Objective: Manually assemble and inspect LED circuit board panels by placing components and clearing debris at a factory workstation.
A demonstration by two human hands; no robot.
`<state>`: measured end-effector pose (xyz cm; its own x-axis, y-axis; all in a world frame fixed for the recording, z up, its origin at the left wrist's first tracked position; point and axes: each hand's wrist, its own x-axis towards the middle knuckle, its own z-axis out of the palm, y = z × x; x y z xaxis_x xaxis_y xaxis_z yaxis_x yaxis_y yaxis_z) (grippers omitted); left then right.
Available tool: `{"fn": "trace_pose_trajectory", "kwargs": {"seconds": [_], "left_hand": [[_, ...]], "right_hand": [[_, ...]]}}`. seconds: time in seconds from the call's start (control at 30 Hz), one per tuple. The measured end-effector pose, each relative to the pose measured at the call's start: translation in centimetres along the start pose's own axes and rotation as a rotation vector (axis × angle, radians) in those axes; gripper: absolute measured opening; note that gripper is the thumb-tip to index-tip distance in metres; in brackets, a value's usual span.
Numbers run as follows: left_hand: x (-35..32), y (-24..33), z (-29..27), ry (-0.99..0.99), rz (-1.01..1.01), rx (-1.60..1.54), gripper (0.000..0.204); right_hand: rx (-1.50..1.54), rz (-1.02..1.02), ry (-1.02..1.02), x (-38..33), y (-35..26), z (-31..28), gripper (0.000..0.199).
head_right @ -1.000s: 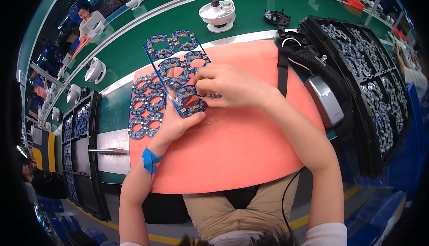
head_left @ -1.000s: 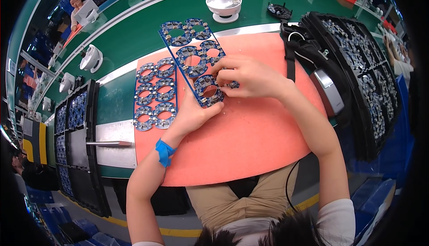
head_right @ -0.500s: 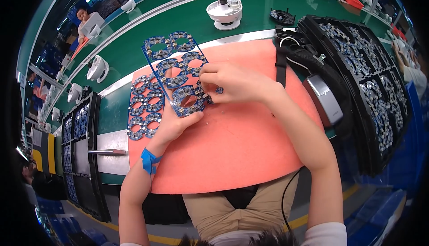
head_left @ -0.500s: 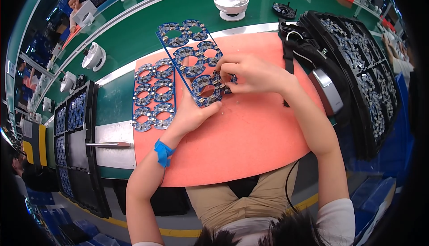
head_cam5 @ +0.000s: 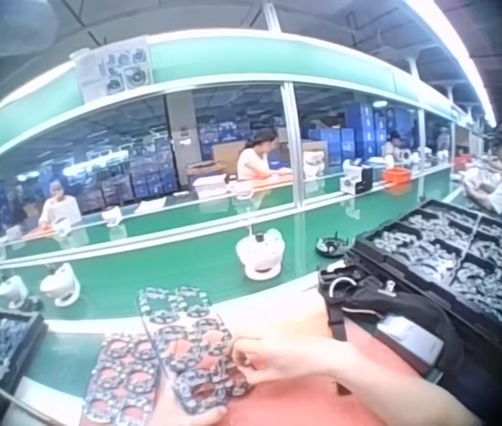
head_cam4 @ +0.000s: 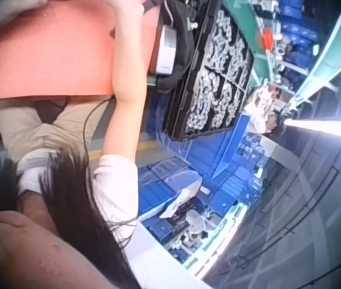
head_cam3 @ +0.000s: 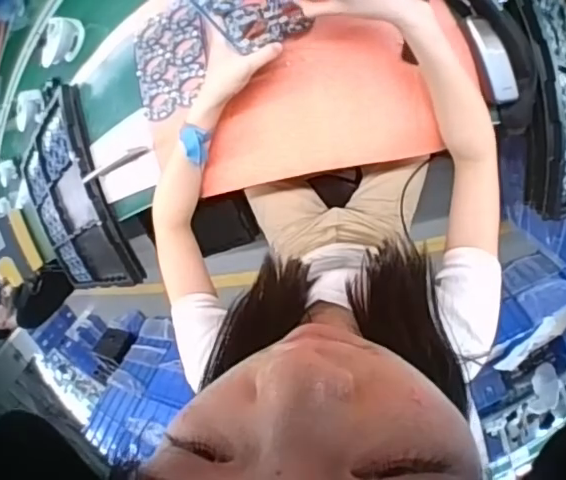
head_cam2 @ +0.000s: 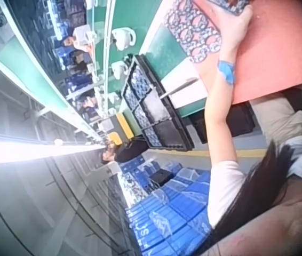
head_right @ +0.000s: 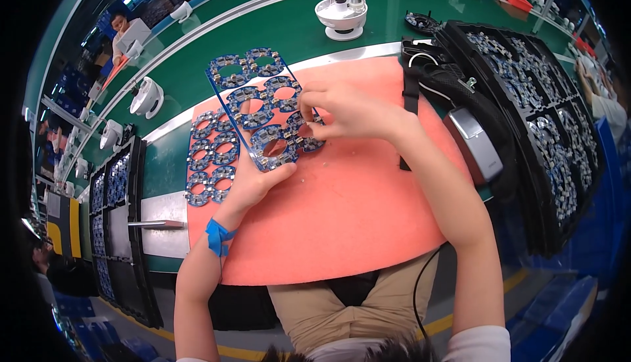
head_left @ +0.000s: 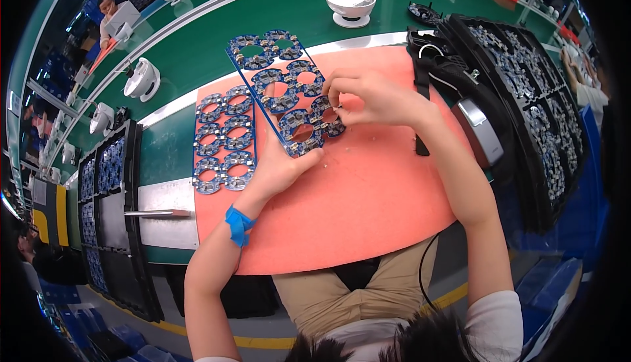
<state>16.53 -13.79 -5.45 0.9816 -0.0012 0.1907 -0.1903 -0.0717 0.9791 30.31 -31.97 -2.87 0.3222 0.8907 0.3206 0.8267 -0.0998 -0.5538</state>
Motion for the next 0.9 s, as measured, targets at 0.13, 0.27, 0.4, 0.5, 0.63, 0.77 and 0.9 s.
{"fn": "trace_pose_trajectory", "kwargs": {"seconds": [0.13,0.27,0.4,0.5,0.63,0.77,0.9], "left_hand": [[0.1,-0.3,-0.1,-0.002,0.003,0.088,0.108],[0.3,-0.2,0.0,-0.006,0.003,0.012,0.107],[0.2,-0.1,0.0,0.007,0.029,0.030,0.107],[0.1,-0.2,0.0,-0.008,0.005,-0.026,0.107],[0.1,0.0,0.0,-0.006,-0.009,0.017,0.107],[0.3,-0.3,0.0,-0.001,0.014,0.016,0.107],[0.3,-0.1,0.1,0.016,-0.005,-0.022,0.106]], "right_hand": [[-0.180,-0.039,0.069,-0.5,1.7,0.0,0.017],[-0.280,0.024,0.001,-0.4,1.7,0.3,0.017],[-0.298,0.097,-0.030,-0.2,0.9,0.2,0.019],[-0.124,0.118,-0.042,-0.3,1.0,-0.3,0.021],[-0.212,0.060,-0.089,-0.4,1.1,0.0,0.019],[-0.218,0.041,-0.067,-0.5,1.2,0.2,0.016],[-0.208,0.069,-0.064,-0.4,1.1,0.2,0.014]]}}
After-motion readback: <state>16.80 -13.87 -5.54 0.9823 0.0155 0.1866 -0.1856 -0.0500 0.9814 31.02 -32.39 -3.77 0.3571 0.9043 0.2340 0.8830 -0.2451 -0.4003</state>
